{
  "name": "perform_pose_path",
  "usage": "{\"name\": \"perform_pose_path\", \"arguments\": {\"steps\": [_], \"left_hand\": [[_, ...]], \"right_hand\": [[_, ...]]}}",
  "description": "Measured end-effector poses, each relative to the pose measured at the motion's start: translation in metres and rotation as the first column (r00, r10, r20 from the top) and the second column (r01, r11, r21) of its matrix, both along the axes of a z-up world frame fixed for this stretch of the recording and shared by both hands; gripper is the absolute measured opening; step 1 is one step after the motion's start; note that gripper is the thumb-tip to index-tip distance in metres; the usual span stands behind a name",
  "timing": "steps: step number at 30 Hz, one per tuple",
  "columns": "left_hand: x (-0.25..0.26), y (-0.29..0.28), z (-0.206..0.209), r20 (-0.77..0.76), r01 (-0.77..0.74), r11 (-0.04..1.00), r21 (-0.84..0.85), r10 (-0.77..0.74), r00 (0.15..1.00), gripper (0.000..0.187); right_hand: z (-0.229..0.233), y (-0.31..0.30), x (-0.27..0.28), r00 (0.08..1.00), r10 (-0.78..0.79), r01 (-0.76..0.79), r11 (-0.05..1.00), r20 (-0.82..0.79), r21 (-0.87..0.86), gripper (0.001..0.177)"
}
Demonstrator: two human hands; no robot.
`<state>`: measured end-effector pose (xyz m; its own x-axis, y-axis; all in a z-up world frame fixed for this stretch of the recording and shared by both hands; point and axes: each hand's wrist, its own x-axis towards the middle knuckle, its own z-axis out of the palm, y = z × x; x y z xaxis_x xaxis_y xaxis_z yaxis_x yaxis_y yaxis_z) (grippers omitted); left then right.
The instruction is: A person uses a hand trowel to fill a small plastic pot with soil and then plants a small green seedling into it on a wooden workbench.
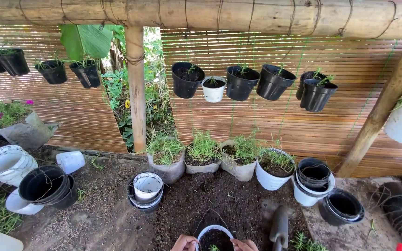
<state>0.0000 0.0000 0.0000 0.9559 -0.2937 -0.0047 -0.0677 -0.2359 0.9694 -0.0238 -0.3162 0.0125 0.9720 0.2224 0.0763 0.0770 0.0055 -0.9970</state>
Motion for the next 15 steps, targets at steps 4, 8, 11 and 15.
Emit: {"name": "perform_pose_path", "arguments": {"steps": [4,8,11,15], "left_hand": [[-0.033,-0.018,0.054,-0.024,-0.438,0.866,0.241,0.457,0.889,0.02],[-0.031,-0.032,0.148,0.007,-0.576,0.817,0.028,0.576,0.817,0.021],[-0.01,-0.037,0.226,0.111,-0.572,0.808,-0.144,0.588,0.802,0.017],[0.054,-0.037,0.307,0.478,-0.378,0.89,-0.256,0.456,0.751,0.009]], "right_hand": [[0.013,-0.01,0.02,0.992,0.046,-0.036,0.995,0.115,-0.093,0.035],[0.121,0.029,0.016,0.896,-0.134,0.279,0.911,0.424,-0.303,0.033],[0.214,0.042,0.019,0.745,-0.326,0.561,0.779,0.582,-0.281,0.029],[0.276,0.036,0.092,0.691,-0.376,0.587,0.79,0.617,-0.176,0.05]]}}
